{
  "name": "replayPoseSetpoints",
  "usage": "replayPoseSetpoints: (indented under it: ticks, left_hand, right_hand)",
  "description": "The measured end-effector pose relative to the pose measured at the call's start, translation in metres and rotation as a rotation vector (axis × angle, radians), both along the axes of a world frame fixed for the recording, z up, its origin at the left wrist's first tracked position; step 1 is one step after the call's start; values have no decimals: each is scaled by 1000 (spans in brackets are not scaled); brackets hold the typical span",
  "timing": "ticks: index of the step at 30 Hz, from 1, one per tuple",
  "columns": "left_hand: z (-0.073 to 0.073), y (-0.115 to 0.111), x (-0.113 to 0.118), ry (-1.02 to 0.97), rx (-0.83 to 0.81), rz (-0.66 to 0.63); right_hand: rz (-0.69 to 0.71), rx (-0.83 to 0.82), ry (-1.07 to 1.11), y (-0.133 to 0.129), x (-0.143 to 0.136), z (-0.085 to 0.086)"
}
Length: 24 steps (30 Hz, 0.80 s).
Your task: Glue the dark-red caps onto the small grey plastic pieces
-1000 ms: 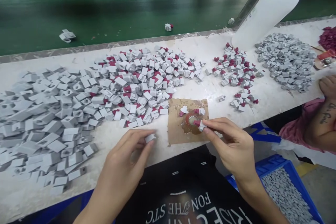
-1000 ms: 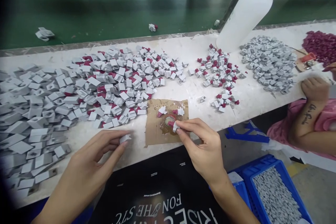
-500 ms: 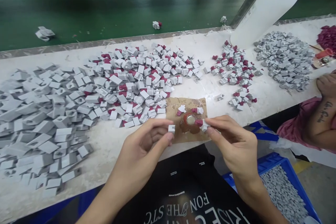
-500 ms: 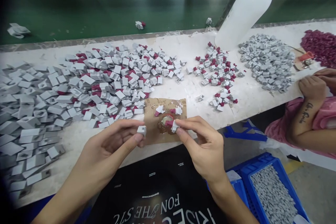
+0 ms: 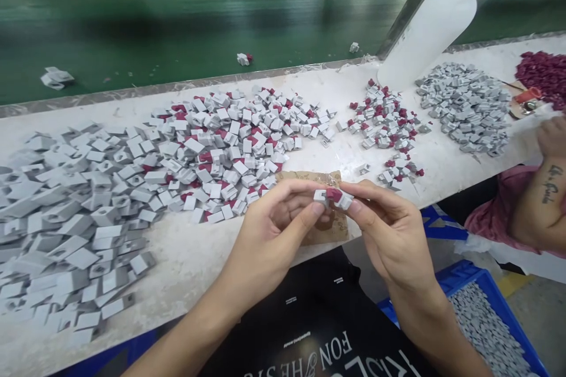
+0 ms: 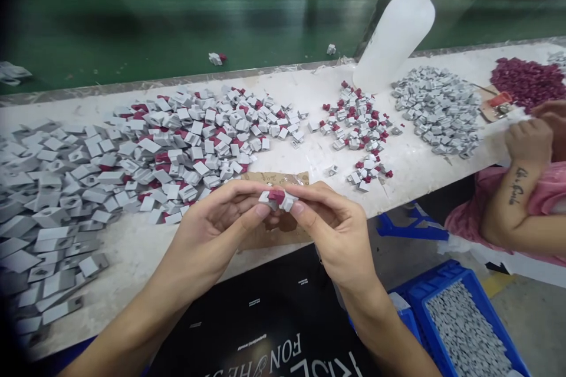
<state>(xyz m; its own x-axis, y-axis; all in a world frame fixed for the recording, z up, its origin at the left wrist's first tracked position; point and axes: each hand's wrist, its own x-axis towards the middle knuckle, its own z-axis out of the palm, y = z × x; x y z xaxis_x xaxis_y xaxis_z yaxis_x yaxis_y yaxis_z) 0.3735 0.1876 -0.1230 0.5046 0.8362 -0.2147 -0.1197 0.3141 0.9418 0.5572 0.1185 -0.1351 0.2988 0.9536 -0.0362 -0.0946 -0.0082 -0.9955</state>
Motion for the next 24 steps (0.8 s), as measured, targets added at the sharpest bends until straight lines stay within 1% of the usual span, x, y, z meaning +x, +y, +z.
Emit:
replayPoseSetpoints:
  ticks: [3, 6, 8, 10, 13, 14, 16, 18, 19, 20, 21, 23, 24]
  left_hand:
    - [-2, 0, -1, 19, 28, 10]
    - [1, 3, -6, 107, 160, 9]
    - [6, 6, -10, 164, 286, -12]
    - [13, 11, -16, 202, 386, -20]
    - [23, 25, -26, 250, 455, 4]
    - [26, 33, -30, 274, 467, 7]
    - [30, 52, -39, 350, 490, 12]
    - [31, 79, -50, 468, 506, 52]
    - [31, 94, -55, 535, 511, 104]
    - [30, 111, -60, 603, 516, 172]
    - [29, 128, -65, 667, 518, 249]
    - [26, 161, -74, 770, 513, 388]
    - [24, 177, -77, 805, 507, 440]
  right_hand:
    - [-2, 8, -46, 1, 0, 4]
    - [5, 5, -160, 5, 0, 12]
    - [29, 31, -194, 8, -2, 17]
    - [51, 65, -182, 14, -3, 23]
    - [83, 98, -146, 29, -5, 30]
    - [122, 93, -148, 39, -4, 33]
    - [262, 62, -210, 69, -2, 38]
    - [374, 38, -309, 117, -4, 41]
    - [392, 39, -382, 147, -8, 41]
    - [367, 60, -439, 180, -15, 41]
    - [329, 87, -555, 214, -25, 39]
    - [332, 66, -798, 278, -50, 33]
    - [356, 49, -861, 306, -65, 30]
